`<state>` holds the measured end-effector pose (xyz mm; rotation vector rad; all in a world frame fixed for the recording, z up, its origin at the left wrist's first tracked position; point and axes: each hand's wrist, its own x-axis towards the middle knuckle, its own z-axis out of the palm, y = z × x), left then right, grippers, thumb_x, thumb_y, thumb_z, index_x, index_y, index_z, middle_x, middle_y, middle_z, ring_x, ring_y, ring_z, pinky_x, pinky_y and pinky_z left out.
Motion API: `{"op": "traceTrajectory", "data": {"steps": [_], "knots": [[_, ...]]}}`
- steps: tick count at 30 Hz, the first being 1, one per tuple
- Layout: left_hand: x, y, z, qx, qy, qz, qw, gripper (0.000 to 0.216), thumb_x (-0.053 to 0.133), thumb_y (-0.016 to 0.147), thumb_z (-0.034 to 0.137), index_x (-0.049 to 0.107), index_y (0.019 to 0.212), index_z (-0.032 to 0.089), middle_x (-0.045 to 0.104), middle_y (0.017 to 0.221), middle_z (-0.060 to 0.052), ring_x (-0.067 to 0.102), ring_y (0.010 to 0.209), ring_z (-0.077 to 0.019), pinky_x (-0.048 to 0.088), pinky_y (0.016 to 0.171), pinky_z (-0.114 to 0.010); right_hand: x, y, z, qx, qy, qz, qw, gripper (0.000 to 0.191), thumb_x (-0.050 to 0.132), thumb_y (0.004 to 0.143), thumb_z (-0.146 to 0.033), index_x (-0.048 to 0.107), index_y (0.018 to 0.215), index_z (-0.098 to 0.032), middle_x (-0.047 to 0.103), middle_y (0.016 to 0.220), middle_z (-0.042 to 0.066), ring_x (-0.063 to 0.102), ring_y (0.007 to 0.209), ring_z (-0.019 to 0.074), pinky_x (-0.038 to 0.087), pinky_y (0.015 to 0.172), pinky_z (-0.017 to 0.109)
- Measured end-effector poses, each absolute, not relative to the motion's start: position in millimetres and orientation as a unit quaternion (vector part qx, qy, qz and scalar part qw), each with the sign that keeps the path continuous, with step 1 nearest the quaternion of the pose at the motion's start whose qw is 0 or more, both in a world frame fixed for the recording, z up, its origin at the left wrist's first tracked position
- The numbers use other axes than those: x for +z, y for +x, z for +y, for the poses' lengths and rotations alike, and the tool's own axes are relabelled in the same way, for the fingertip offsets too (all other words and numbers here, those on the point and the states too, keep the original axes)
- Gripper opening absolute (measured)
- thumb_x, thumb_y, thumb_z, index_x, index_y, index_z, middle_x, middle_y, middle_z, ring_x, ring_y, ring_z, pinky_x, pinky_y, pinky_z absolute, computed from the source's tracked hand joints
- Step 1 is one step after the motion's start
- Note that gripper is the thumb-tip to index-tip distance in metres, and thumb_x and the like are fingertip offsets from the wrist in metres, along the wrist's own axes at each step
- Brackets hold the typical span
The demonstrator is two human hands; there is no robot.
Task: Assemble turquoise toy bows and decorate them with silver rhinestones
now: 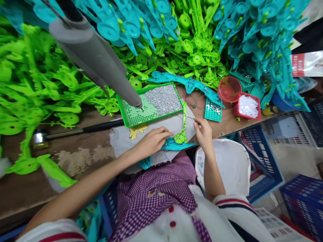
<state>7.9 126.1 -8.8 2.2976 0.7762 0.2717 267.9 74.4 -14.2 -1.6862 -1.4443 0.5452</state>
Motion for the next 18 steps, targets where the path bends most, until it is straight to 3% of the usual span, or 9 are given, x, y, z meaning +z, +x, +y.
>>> {"op": "traceTrajectory", "data": {"steps": [6, 12, 18], "knots": [[-4.5, 41.8, 132.9, 0.118, 0.864, 0.342, 0.350, 0.038, 0.048, 0.101, 0.032, 0.059, 0.134, 0.017, 0.065, 0.124, -0.010, 0.062, 0.112, -0.0242, 0.049, 0.099, -0.040, -26.9, 268.3, 140.9, 0.256, -0.674, -0.515, 0.464, 0.026, 0.057, 0.092, -0.040, 0.071, 0.099, -0.019, 0.074, 0.099, 0.007, 0.067, 0.089, 0.0198, 0.051, 0.084, 0.032], [2.2, -5.7, 123.4, 0.158, 0.857, 0.373, 0.318, 0.035, 0.045, 0.103, 0.034, 0.061, 0.131, 0.021, 0.064, 0.123, -0.009, 0.064, 0.112, -0.0224, 0.052, 0.097, -0.037, -24.0, 278.0, 126.4, 0.269, -0.703, -0.495, 0.435, 0.039, 0.057, 0.091, -0.054, 0.070, 0.083, -0.018, 0.070, 0.078, 0.003, 0.061, 0.073, 0.0186, 0.044, 0.068, 0.029], [11.6, -39.9, 87.6, 0.179, 0.870, 0.344, 0.306, 0.032, 0.048, 0.102, 0.027, 0.062, 0.131, 0.027, 0.063, 0.124, -0.007, 0.063, 0.115, -0.0191, 0.053, 0.099, -0.033, 8.3, 261.8, 175.1, 0.207, -0.625, -0.629, 0.413, 0.029, 0.054, 0.096, -0.045, 0.071, 0.093, -0.022, 0.071, 0.092, 0.004, 0.064, 0.081, 0.0181, 0.045, 0.075, 0.029]]}}
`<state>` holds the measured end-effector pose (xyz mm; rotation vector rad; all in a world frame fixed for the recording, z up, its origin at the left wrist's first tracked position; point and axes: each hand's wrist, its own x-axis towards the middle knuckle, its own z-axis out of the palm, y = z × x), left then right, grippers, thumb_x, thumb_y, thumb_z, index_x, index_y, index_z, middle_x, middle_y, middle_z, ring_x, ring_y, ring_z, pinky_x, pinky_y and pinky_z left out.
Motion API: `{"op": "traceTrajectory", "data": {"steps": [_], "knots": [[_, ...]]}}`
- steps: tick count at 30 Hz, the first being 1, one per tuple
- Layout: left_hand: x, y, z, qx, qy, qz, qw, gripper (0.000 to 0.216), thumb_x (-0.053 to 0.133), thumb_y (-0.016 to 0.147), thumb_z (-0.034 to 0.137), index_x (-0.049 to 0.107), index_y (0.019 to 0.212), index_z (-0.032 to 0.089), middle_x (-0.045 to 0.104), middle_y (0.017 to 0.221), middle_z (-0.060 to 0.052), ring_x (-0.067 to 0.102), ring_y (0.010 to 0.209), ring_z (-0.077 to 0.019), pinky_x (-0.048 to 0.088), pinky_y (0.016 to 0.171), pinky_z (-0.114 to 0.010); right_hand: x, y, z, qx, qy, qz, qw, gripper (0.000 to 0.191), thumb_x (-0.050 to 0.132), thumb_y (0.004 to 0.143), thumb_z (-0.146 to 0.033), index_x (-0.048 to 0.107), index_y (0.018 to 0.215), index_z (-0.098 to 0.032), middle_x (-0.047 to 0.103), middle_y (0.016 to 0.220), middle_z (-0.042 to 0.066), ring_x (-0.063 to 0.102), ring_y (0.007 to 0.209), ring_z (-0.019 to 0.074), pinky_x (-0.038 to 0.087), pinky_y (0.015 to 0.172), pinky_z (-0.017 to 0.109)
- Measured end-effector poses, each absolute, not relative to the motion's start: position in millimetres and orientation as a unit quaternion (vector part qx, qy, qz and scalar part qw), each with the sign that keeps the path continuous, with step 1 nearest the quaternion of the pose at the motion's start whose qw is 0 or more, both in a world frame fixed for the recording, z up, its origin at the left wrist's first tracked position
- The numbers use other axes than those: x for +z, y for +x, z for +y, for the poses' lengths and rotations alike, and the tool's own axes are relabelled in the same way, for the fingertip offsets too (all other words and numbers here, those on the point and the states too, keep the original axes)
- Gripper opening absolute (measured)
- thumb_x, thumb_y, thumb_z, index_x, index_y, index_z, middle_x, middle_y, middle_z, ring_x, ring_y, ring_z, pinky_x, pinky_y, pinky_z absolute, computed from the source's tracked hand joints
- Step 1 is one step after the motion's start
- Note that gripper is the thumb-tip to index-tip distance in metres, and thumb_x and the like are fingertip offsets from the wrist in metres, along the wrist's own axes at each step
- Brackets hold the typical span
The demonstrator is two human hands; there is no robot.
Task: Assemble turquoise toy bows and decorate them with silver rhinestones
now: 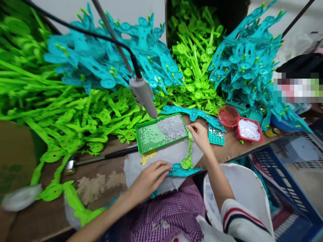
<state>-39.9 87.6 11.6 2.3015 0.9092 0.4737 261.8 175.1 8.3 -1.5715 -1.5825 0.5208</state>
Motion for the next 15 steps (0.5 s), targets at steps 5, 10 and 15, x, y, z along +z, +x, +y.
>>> {"op": "traceTrajectory", "data": {"steps": [5, 10, 15], "knots": [[14.3, -51.8, 64.2, 0.204, 0.864, 0.362, 0.283, 0.032, 0.051, 0.101, 0.024, 0.062, 0.132, 0.027, 0.063, 0.126, -0.009, 0.063, 0.117, -0.0195, 0.054, 0.100, -0.031, 19.9, 242.9, 260.8, 0.211, -0.601, -0.674, 0.374, 0.023, 0.055, 0.095, -0.029, 0.073, 0.106, -0.021, 0.073, 0.110, 0.007, 0.066, 0.099, 0.0207, 0.049, 0.088, 0.033], [21.0, -71.4, 50.8, 0.224, 0.852, 0.393, 0.262, 0.031, 0.053, 0.100, 0.027, 0.065, 0.129, 0.027, 0.067, 0.122, -0.009, 0.067, 0.113, -0.0200, 0.057, 0.096, -0.029, 30.3, 217.8, 331.8, 0.211, -0.636, -0.614, 0.418, 0.031, 0.047, 0.097, -0.021, 0.069, 0.118, -0.016, 0.073, 0.115, 0.010, 0.066, 0.102, 0.0191, 0.049, 0.093, 0.032], [20.8, -98.8, 35.4, 0.242, 0.833, 0.436, 0.241, 0.032, 0.058, 0.098, 0.027, 0.066, 0.129, 0.029, 0.069, 0.119, -0.007, 0.070, 0.109, -0.0181, 0.058, 0.093, -0.024, 65.7, 238.0, 384.8, 0.048, -0.724, -0.555, 0.408, 0.036, 0.039, 0.101, -0.029, 0.068, 0.119, -0.018, 0.063, 0.132, 0.014, 0.050, 0.128, 0.0284, 0.033, 0.109, 0.047]]}}
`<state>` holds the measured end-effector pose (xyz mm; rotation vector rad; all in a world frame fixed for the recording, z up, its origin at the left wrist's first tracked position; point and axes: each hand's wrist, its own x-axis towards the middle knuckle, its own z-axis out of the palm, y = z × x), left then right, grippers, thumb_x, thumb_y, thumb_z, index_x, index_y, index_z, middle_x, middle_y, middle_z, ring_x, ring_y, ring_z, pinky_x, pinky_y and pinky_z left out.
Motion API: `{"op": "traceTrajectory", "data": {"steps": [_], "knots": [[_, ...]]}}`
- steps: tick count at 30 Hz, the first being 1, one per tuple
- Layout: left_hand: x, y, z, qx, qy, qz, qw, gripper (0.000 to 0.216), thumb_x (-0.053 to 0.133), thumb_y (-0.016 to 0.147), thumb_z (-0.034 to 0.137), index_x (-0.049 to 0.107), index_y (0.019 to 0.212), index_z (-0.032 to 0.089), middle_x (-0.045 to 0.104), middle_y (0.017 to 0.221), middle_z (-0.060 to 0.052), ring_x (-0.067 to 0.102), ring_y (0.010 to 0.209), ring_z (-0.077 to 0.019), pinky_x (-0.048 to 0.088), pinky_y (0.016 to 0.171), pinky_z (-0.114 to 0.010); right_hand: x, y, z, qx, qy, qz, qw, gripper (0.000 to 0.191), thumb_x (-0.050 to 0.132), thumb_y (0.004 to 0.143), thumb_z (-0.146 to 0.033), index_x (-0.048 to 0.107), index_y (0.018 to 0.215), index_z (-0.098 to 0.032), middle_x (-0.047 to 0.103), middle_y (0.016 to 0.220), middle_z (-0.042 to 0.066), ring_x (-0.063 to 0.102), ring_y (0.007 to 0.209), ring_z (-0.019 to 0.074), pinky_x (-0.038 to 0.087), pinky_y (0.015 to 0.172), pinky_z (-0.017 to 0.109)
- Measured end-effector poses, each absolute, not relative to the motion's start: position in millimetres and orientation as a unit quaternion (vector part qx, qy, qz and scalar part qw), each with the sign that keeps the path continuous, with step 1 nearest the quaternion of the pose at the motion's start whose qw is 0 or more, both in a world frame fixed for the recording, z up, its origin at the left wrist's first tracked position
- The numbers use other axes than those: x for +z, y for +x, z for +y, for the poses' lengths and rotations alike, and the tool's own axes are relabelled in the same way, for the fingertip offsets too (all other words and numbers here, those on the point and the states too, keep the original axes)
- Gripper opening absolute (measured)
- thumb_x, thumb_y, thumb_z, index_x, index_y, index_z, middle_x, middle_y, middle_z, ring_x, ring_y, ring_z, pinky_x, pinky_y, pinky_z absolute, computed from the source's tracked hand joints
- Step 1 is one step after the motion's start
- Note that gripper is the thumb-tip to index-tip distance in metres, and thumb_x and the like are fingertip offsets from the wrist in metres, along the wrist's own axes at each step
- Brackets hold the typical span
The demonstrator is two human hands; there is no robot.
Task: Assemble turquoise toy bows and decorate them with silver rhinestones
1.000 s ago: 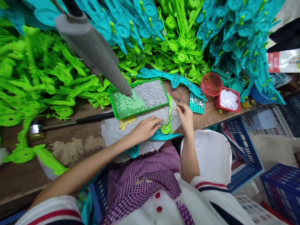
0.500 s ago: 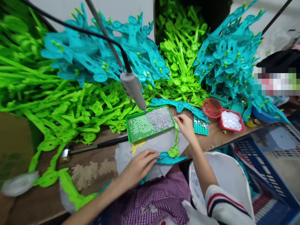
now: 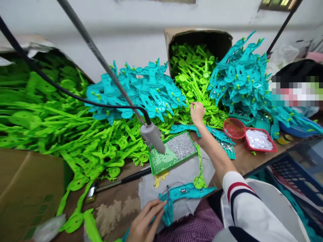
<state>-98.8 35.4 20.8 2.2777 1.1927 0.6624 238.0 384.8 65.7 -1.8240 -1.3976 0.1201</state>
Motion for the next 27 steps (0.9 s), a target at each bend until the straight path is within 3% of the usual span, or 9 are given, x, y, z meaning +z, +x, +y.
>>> {"op": "traceTrajectory", "data": {"steps": [4, 7, 11, 13, 16, 19, 24, 25, 27], "knots": [[13.0, -103.8, 34.6, 0.253, 0.823, 0.444, 0.250, 0.033, 0.058, 0.098, 0.027, 0.065, 0.130, 0.029, 0.071, 0.114, -0.007, 0.071, 0.105, -0.0169, 0.058, 0.090, -0.021, 89.6, 247.4, 434.4, 0.021, -0.754, -0.593, 0.281, 0.024, 0.055, 0.094, -0.026, 0.074, 0.097, -0.012, 0.068, 0.123, 0.020, 0.053, 0.123, 0.0324, 0.030, 0.109, 0.051], [12.5, -97.8, 36.0, 0.245, 0.828, 0.431, 0.264, 0.039, 0.058, 0.098, 0.026, 0.061, 0.136, 0.029, 0.070, 0.117, -0.007, 0.071, 0.107, -0.0172, 0.058, 0.091, -0.022, 96.9, 243.5, 456.1, 0.032, -0.746, -0.605, 0.277, 0.014, 0.062, 0.086, -0.015, 0.071, 0.076, -0.010, 0.074, 0.102, 0.021, 0.063, 0.108, 0.0280, 0.032, 0.108, 0.049], [14.8, -90.7, 36.1, 0.250, 0.817, 0.437, 0.281, 0.042, 0.056, 0.098, 0.027, 0.058, 0.139, 0.035, 0.071, 0.117, -0.006, 0.071, 0.106, -0.0188, 0.060, 0.090, -0.025, 103.2, 246.3, 451.5, 0.014, -0.704, -0.629, 0.330, 0.043, 0.046, 0.095, -0.018, 0.058, 0.056, -0.009, 0.072, 0.075, 0.008, 0.065, 0.083, 0.0087, 0.038, 0.096, 0.034], [15.6, -87.6, 36.9, 0.259, 0.810, 0.442, 0.286, 0.043, 0.056, 0.098, 0.027, 0.058, 0.139, 0.038, 0.072, 0.116, -0.005, 0.072, 0.105, -0.0194, 0.061, 0.088, -0.027, 107.9, 254.3, 439.3, -0.002, -0.679, -0.638, 0.365, 0.046, 0.045, 0.095, -0.025, 0.053, 0.052, -0.011, 0.069, 0.071, 0.004, 0.063, 0.078, 0.0048, 0.038, 0.085, 0.027], [17.8, -79.1, 39.6, 0.260, 0.806, 0.435, 0.307, 0.041, 0.055, 0.098, 0.027, 0.059, 0.137, 0.038, 0.072, 0.116, -0.005, 0.071, 0.105, -0.0201, 0.062, 0.087, -0.028, 114.5, 269.9, 413.9, -0.029, -0.655, -0.624, 0.424, 0.032, 0.058, 0.087, -0.029, 0.058, 0.060, -0.012, 0.072, 0.085, 0.006, 0.059, 0.079, 0.0061, 0.036, 0.074, 0.024], [21.6, -63.5, 42.9, 0.253, 0.805, 0.419, 0.335, 0.036, 0.053, 0.099, 0.024, 0.063, 0.132, 0.035, 0.071, 0.116, -0.005, 0.070, 0.106, -0.0195, 0.060, 0.091, -0.030, 117.9, 283.0, 376.9, -0.046, -0.643, -0.586, 0.491, 0.017, 0.060, 0.083, -0.024, 0.065, 0.073, -0.011, 0.072, 0.102, 0.010, 0.056, 0.077, 0.0078, 0.037, 0.072, 0.025], [35.4, -21.8, 54.5, 0.332, 0.807, 0.413, 0.262, 0.044, 0.054, 0.099, 0.020, 0.054, 0.141, 0.033, 0.063, 0.126, -0.007, 0.063, 0.118, -0.0205, 0.054, 0.102, -0.035, 116.5, 284.5, 260.1, -0.036, -0.625, -0.517, 0.584, 0.026, 0.049, 0.092, -0.030, 0.070, 0.088, -0.015, 0.067, 0.071, 0.003, 0.052, 0.055, 0.0113, 0.041, 0.058, 0.027], [40.5, -11.7, 59.7, 0.350, 0.805, 0.421, 0.230, 0.049, 0.056, 0.098, 0.020, 0.050, 0.145, 0.034, 0.060, 0.130, -0.009, 0.059, 0.123, -0.0224, 0.050, 0.106, -0.038, 115.3, 281.7, 230.4, -0.021, -0.619, -0.503, 0.602, 0.029, 0.046, 0.094, -0.033, 0.068, 0.083, -0.017, 0.065, 0.065, 0.001, 0.050, 0.049, 0.0109, 0.041, 0.054, 0.027], [51.9, 9.3, 73.4, 0.361, 0.801, 0.443, 0.177, 0.057, 0.061, 0.096, 0.027, 0.042, 0.150, 0.033, 0.052, 0.142, -0.012, 0.050, 0.134, -0.0286, 0.042, 0.114, -0.048, 112.3, 276.1, 175.4, 0.139, -0.565, -0.479, 0.657, 0.033, 0.056, 0.089, -0.036, 0.057, 0.060, -0.021, 0.065, 0.063, 0.001, 0.045, 0.039, 0.0087, 0.035, 0.043, 0.026]]}}
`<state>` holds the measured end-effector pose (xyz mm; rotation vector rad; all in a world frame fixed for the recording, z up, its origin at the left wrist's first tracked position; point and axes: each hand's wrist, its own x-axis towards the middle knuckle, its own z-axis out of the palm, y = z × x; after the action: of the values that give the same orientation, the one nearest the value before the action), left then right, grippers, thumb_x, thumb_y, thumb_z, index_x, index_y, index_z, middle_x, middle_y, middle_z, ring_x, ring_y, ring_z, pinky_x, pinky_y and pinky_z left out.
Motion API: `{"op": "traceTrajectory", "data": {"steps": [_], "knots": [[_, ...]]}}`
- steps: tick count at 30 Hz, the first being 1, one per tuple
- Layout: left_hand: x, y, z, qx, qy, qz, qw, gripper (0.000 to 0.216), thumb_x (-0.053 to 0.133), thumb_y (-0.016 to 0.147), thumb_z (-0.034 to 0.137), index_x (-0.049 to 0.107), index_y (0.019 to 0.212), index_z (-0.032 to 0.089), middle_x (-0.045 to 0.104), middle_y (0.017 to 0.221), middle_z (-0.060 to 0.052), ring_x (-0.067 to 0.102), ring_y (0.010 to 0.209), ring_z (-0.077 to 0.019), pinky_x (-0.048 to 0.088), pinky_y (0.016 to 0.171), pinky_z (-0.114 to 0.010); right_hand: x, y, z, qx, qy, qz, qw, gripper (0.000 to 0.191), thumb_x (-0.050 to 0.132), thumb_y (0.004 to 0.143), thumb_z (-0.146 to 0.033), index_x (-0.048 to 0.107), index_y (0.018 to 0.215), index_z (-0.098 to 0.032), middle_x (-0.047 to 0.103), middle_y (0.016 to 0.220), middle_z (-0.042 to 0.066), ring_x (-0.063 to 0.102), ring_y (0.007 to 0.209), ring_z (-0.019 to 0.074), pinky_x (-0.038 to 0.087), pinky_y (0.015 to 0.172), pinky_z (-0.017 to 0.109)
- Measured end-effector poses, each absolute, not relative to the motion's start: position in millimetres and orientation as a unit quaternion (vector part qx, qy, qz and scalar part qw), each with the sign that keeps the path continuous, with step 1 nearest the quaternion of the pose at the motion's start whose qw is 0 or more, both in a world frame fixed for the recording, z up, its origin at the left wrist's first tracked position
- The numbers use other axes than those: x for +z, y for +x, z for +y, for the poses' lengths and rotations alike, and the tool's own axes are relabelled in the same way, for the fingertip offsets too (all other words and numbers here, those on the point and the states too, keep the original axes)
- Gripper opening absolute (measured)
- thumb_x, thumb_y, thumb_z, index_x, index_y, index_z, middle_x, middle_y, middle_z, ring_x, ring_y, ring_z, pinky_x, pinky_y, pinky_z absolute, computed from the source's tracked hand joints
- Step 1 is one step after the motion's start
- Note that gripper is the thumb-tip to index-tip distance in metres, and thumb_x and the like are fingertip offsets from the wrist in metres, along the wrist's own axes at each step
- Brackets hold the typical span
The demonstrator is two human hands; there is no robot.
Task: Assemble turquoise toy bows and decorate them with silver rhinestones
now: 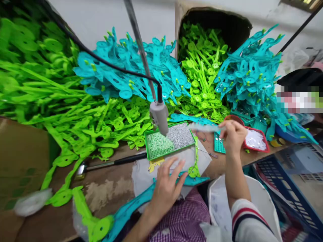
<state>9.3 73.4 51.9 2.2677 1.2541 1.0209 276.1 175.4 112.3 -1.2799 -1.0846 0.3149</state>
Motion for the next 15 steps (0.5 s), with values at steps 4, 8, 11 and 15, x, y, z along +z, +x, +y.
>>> {"op": "traceTrajectory", "data": {"steps": [4, 8, 11, 15], "knots": [[59.9, 47.2, 96.6, 0.285, 0.828, 0.402, 0.268, 0.057, 0.056, 0.099, 0.041, 0.039, 0.152, 0.028, 0.054, 0.143, -0.012, 0.051, 0.133, -0.0307, 0.042, 0.112, -0.050, 98.1, 275.7, 113.6, 0.364, -0.525, -0.430, 0.638, 0.037, 0.063, 0.084, -0.041, 0.053, 0.054, -0.022, 0.055, 0.048, -0.003, 0.029, 0.027, 0.0048, 0.018, 0.031, 0.023], [33.8, 70.3, 79.8, 0.259, 0.783, 0.377, 0.421, 0.038, 0.047, 0.103, 0.036, 0.051, 0.139, 0.022, 0.063, 0.135, -0.009, 0.060, 0.125, -0.0237, 0.049, 0.106, -0.039, 63.4, 273.2, 88.7, 0.359, -0.581, -0.346, 0.643, 0.029, 0.069, 0.081, -0.048, 0.056, 0.076, -0.024, 0.070, 0.075, -0.001, 0.037, 0.032, 0.0046, 0.026, 0.030, 0.022], [7.5, 77.6, 55.7, 0.253, 0.747, 0.418, 0.450, 0.035, 0.047, 0.103, 0.036, 0.052, 0.133, 0.019, 0.065, 0.132, -0.011, 0.062, 0.122, -0.0241, 0.051, 0.103, -0.040, 30.4, 253.3, 67.0, 0.389, -0.633, -0.331, 0.582, 0.032, 0.069, 0.082, -0.052, 0.059, 0.098, -0.026, 0.072, 0.093, 0.001, 0.045, 0.038, 0.0071, 0.036, 0.032, 0.024], [-8.5, 80.6, 47.7, 0.241, 0.714, 0.462, 0.468, 0.040, 0.047, 0.102, 0.039, 0.050, 0.136, 0.019, 0.065, 0.131, -0.013, 0.063, 0.121, -0.0258, 0.052, 0.101, -0.043, -7.0, 237.3, 65.1, 0.412, -0.640, -0.330, 0.558, 0.044, 0.067, 0.083, -0.053, 0.063, 0.116, -0.025, 0.070, 0.089, 0.003, 0.055, 0.053, 0.0123, 0.047, 0.045, 0.026]]}}
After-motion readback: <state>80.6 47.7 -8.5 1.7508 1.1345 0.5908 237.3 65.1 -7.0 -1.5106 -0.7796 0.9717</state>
